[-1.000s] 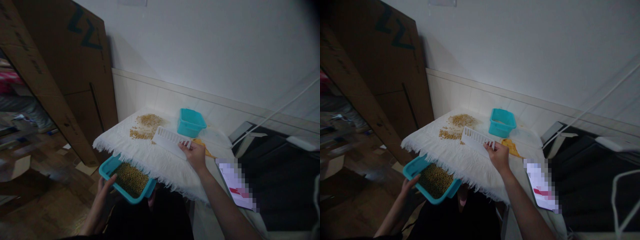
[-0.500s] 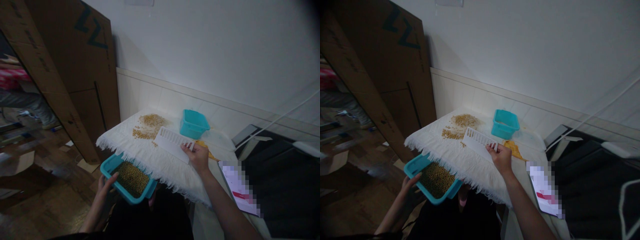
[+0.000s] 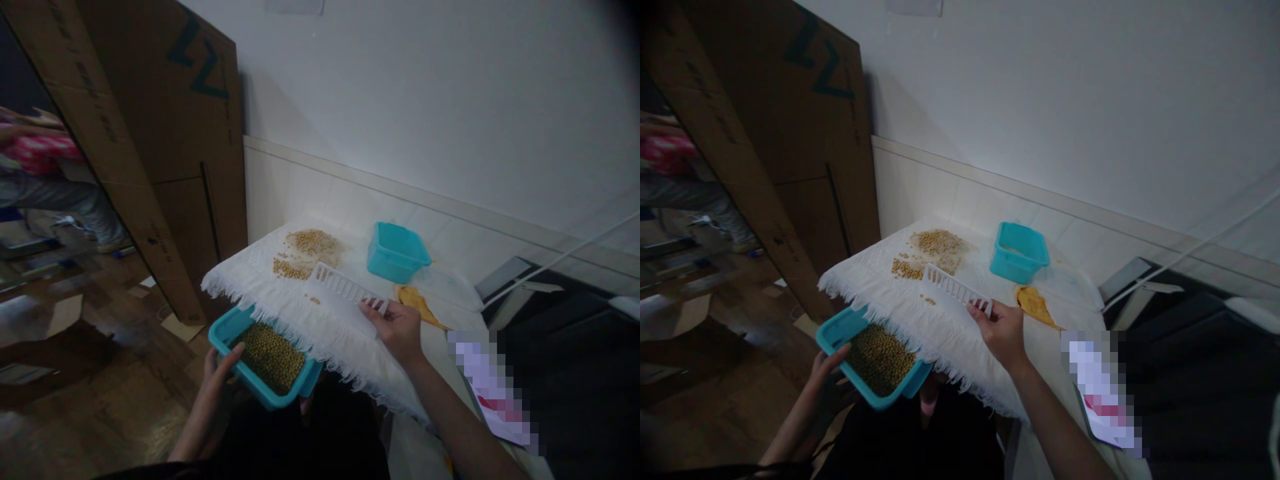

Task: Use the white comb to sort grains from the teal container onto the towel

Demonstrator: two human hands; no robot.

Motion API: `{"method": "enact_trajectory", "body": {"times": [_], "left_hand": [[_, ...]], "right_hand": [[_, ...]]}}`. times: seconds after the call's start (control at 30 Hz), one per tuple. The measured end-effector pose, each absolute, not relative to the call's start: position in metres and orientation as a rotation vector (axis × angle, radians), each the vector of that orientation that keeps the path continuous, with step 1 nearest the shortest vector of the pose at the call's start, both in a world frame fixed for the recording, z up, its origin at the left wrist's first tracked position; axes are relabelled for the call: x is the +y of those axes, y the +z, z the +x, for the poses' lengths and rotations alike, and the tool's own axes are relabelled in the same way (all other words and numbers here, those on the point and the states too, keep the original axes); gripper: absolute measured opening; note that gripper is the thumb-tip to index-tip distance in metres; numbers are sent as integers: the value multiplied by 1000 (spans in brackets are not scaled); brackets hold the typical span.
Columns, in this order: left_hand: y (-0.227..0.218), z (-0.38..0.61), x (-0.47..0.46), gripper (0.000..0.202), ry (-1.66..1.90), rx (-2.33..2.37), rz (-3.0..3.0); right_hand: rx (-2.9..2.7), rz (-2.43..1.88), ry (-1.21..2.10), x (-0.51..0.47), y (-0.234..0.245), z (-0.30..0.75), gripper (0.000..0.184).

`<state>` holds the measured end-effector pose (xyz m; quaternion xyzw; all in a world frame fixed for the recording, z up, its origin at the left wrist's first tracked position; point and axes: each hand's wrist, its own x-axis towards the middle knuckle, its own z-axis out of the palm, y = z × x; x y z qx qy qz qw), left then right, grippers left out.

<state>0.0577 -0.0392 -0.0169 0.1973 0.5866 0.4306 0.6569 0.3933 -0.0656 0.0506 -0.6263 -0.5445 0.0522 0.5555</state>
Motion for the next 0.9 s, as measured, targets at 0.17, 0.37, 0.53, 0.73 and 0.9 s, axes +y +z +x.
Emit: {"method": "enact_trajectory", "body": {"times": [0.17,0.37,0.53,0.73,0.9], "left_hand": [[-17,60,-41,81,981,1350,465],[-16,60,-42,91,950,1352,457],[-18,59,-41,94,949,1330,474],[-28,58,-37,85,978,1361,453],[-29,52,-37,95,996,1295,515]], "right_hand": [[-1476,-1452,24,-90,62,363,35],[-1520,-1424,147,-103,69,342,30],[-1381,-1476,131,-54,83,372,31],[-1195,-1530,133,0,82,418,48],[-1130,-1505,197,-3,71,445,51]]}}
